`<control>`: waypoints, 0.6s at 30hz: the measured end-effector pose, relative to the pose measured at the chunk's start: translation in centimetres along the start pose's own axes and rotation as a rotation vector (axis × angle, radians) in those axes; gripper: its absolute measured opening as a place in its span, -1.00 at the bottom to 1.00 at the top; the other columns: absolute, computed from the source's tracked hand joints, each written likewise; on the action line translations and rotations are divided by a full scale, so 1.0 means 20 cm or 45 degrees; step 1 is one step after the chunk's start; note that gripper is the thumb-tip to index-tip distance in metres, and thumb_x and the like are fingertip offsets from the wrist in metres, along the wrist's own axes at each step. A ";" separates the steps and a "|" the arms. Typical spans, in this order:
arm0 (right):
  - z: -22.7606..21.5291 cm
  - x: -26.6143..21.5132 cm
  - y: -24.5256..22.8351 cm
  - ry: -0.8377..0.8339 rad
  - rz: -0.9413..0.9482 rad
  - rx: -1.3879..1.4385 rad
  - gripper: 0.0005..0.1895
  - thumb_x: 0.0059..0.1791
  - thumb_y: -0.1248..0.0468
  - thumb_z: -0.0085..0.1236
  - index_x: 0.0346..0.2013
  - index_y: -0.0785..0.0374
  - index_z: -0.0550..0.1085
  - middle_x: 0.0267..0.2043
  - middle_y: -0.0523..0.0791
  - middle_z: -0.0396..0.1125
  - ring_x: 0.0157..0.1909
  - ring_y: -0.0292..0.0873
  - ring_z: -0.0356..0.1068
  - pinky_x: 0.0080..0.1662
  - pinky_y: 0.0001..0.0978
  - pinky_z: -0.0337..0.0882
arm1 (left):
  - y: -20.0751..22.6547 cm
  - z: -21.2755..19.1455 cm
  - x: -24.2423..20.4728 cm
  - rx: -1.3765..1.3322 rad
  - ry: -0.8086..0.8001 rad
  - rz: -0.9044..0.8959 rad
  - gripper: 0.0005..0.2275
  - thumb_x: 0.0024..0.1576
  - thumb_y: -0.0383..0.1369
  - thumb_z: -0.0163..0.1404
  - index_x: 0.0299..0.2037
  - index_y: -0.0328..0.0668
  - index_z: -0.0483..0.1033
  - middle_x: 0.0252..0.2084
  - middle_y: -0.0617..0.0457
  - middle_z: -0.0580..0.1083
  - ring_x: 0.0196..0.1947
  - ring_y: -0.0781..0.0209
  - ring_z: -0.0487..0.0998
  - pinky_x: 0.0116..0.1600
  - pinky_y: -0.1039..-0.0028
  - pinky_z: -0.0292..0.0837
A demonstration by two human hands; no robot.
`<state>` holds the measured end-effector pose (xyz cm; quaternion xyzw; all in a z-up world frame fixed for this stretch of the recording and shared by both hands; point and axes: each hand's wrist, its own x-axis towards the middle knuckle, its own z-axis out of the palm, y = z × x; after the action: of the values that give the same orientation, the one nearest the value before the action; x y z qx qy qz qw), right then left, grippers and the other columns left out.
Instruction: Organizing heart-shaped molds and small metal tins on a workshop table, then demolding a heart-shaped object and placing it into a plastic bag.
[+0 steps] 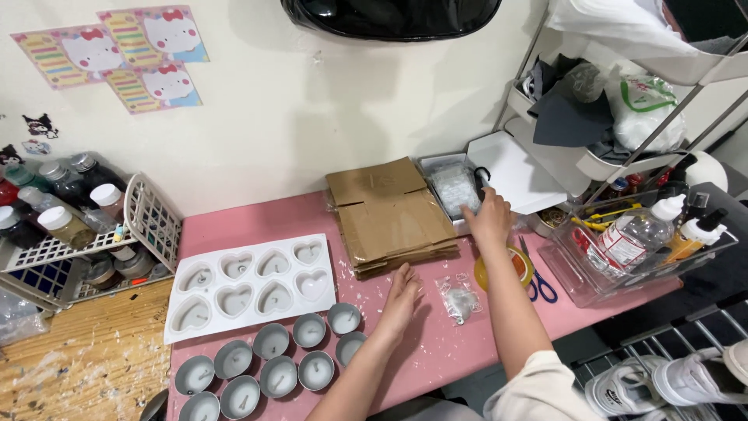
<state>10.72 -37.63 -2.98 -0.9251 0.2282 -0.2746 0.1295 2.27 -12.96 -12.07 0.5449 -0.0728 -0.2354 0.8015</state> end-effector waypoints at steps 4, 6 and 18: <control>-0.03 0.06 -0.02 -0.185 0.173 0.013 -0.30 -0.25 0.04 0.52 0.08 0.18 0.43 -0.15 0.02 0.51 0.01 0.09 0.47 0.19 0.16 0.25 | -0.02 0.03 -0.02 0.037 -0.075 0.049 -0.32 0.22 -0.26 -0.10 0.51 -0.14 -0.17 0.53 -0.20 0.02 0.52 -0.08 0.13 0.45 0.22 0.13; 0.06 0.10 0.08 -0.065 0.187 0.312 -0.46 -0.27 0.21 0.46 -0.04 0.19 0.49 -0.32 -0.08 0.58 -0.13 -0.02 0.54 0.09 0.05 0.36 | -0.01 0.05 -0.03 0.122 -0.045 0.115 -0.35 0.21 -0.31 -0.08 0.49 -0.16 -0.10 0.53 -0.21 0.04 0.54 -0.01 0.04 0.46 0.24 0.09; 0.18 0.21 0.39 -0.138 -0.030 0.352 -0.77 0.05 0.25 0.14 -0.10 0.29 0.63 -0.16 0.16 0.50 -0.06 0.20 0.49 0.05 -0.10 0.45 | 0.04 0.06 -0.07 0.337 -0.014 0.199 -0.41 0.21 -0.31 -0.09 0.45 -0.17 -0.02 0.46 -0.22 0.04 0.49 -0.10 0.14 0.43 0.22 0.20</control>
<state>13.18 -45.98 -6.88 -0.9145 0.1701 -0.2546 0.2645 0.88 -13.15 -10.63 0.6373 -0.1497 -0.1635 0.7381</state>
